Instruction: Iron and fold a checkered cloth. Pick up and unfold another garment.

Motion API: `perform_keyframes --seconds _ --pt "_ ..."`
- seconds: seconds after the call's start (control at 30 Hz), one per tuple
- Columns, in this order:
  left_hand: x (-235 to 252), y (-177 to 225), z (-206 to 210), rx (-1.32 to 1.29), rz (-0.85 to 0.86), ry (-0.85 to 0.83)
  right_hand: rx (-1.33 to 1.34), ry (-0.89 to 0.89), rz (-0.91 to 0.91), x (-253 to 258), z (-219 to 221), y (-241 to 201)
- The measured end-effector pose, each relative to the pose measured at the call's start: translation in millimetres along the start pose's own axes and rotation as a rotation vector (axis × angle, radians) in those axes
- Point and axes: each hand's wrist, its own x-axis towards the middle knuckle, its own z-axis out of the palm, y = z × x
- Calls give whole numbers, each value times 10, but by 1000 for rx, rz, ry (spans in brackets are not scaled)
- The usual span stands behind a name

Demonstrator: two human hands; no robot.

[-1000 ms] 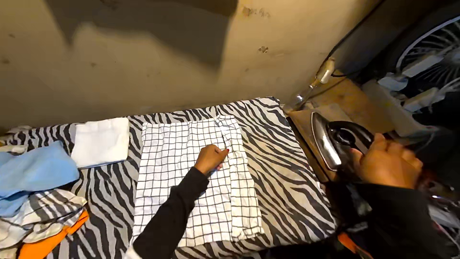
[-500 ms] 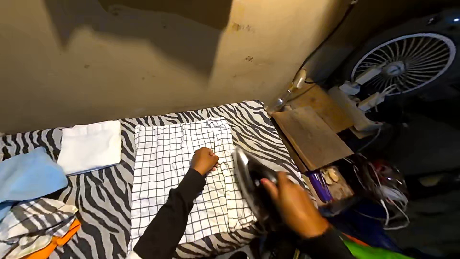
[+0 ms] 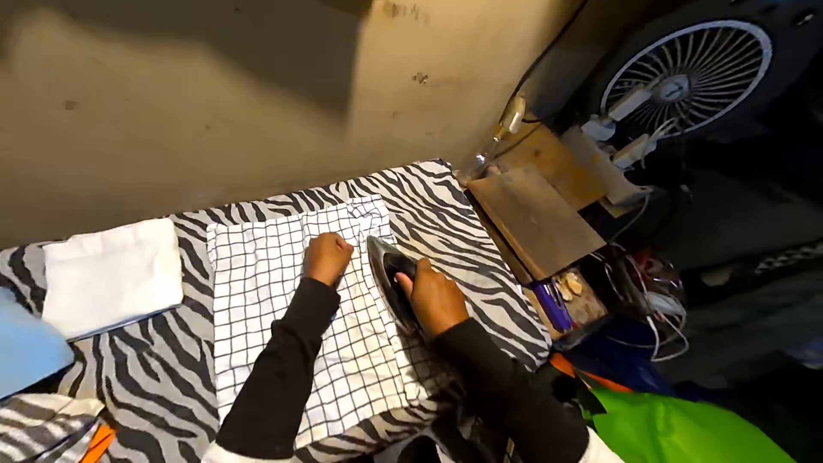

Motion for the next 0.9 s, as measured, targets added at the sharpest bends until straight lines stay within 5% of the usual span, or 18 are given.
perform_keyframes --seconds 0.3,0.63,0.77,0.9 --pt "997 335 -46 -585 -190 -69 -74 -80 -21 -241 110 120" --pt "1184 47 -297 -268 -40 149 -21 10 -71 205 -56 -153" --pt "1036 74 -304 -97 90 259 -23 25 -115 652 -225 -356" --pt "108 -41 -98 -129 118 178 -100 73 -334 1111 -335 -435"
